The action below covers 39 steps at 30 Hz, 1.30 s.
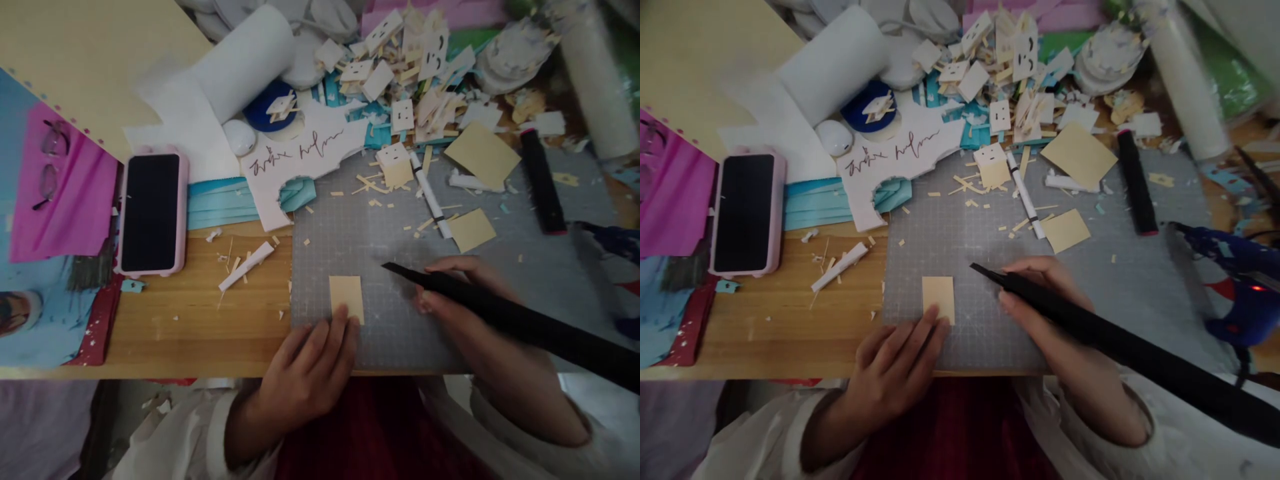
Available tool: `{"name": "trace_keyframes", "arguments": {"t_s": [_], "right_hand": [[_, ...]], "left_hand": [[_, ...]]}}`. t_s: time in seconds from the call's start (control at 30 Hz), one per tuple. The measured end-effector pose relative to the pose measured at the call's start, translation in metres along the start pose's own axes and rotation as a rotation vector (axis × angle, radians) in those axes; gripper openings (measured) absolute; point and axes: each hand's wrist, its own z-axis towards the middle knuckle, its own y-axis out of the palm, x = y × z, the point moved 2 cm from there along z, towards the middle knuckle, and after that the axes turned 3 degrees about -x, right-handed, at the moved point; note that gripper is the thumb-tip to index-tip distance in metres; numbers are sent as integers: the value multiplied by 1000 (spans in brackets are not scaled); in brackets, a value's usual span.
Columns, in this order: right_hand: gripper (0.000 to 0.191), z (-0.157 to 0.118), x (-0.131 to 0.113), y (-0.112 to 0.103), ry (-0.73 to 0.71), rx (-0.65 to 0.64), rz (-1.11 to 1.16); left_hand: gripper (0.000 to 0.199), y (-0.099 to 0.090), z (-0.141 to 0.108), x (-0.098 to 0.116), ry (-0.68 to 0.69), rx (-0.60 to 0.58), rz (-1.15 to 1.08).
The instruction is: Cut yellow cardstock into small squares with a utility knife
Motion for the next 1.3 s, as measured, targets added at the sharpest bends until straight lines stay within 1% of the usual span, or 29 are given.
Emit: {"name": "trace_keyframes", "arguments": {"t_s": [0.07,0.13,0.2,0.3,0.37,0.43,0.5,0.6,0.83,1.0,1.17,1.3], "right_hand": [[22,4,-5,2,65,14,52],[27,5,-9,5,103,-30,136],[30,4,-10,8,94,-77,229],[28,5,-8,14,37,-112,407],[30,7,-5,19,31,-143,458],[28,9,-2,24,57,-160,427],[21,11,0,27,91,-165,390],[13,12,-3,29,127,-182,358],[16,17,-15,32,88,-202,189],[16,20,-17,34,101,-200,154],[14,20,-23,34,80,-186,80],[14,20,-25,33,65,-178,82]], "left_hand": [[34,0,0,0,6,3,-5],[34,0,-1,0,5,10,-11],[34,0,-1,0,-2,23,-5],[35,-1,-1,0,-16,29,15],[35,-1,-1,0,-28,31,23],[34,-2,-1,-1,-47,48,15],[33,-2,-1,-1,-64,69,-2],[32,-2,-1,-2,-56,58,2],[33,-2,-2,-1,-38,36,4],[32,-2,-3,-1,-42,20,-11],[32,-2,-3,-1,-48,34,-17],[33,-1,-3,-1,-68,30,-34]]}}
